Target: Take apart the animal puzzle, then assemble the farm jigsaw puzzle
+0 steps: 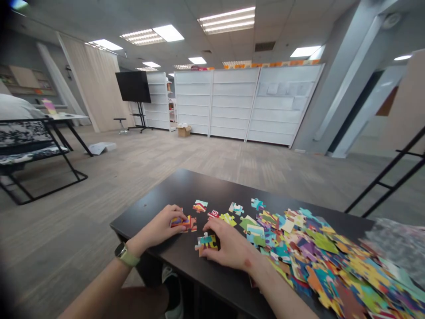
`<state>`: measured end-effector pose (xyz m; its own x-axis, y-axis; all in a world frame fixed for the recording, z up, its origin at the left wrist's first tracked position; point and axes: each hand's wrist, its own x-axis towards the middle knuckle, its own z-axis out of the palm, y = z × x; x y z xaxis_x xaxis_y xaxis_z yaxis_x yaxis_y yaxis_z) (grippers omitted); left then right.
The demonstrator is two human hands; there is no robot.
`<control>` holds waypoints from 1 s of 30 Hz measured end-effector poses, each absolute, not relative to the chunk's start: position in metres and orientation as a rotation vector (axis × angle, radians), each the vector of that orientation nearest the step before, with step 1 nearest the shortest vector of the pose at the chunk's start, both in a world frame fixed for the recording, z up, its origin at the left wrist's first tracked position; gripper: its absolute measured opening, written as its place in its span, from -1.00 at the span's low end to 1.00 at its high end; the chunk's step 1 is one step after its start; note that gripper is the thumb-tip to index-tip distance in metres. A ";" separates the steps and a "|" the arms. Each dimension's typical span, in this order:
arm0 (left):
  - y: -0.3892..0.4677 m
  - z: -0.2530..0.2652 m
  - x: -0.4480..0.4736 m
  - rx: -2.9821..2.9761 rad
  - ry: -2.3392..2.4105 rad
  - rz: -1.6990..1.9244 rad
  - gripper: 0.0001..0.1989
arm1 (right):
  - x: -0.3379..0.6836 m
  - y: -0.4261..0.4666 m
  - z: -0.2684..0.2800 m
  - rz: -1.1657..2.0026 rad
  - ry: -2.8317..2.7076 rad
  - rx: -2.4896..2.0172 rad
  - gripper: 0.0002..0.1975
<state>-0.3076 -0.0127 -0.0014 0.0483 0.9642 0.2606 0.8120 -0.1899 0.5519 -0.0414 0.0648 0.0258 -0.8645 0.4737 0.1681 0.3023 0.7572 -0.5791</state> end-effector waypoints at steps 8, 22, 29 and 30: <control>-0.008 -0.003 -0.298 2.158 1.812 0.879 -0.74 | -0.039 0.062 0.026 0.818 -2.705 -0.622 -0.61; -0.008 -0.002 -0.289 2.222 1.744 0.881 -0.72 | -0.054 0.055 0.017 0.606 -2.736 -0.390 -0.73; -0.009 0.000 -0.292 2.204 1.731 0.855 -0.74 | -0.052 0.052 0.021 0.600 -2.751 -0.427 -0.70; -0.009 0.000 -0.292 2.197 1.726 0.860 -0.75 | -0.051 0.053 0.020 0.630 -2.747 -0.432 -0.69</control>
<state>-0.2922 -0.0087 -0.0004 0.1398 0.9406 0.3093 0.8132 -0.2873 0.5061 -0.0513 0.0532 0.0201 -0.9132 0.3490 0.2105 0.2224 0.8595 -0.4603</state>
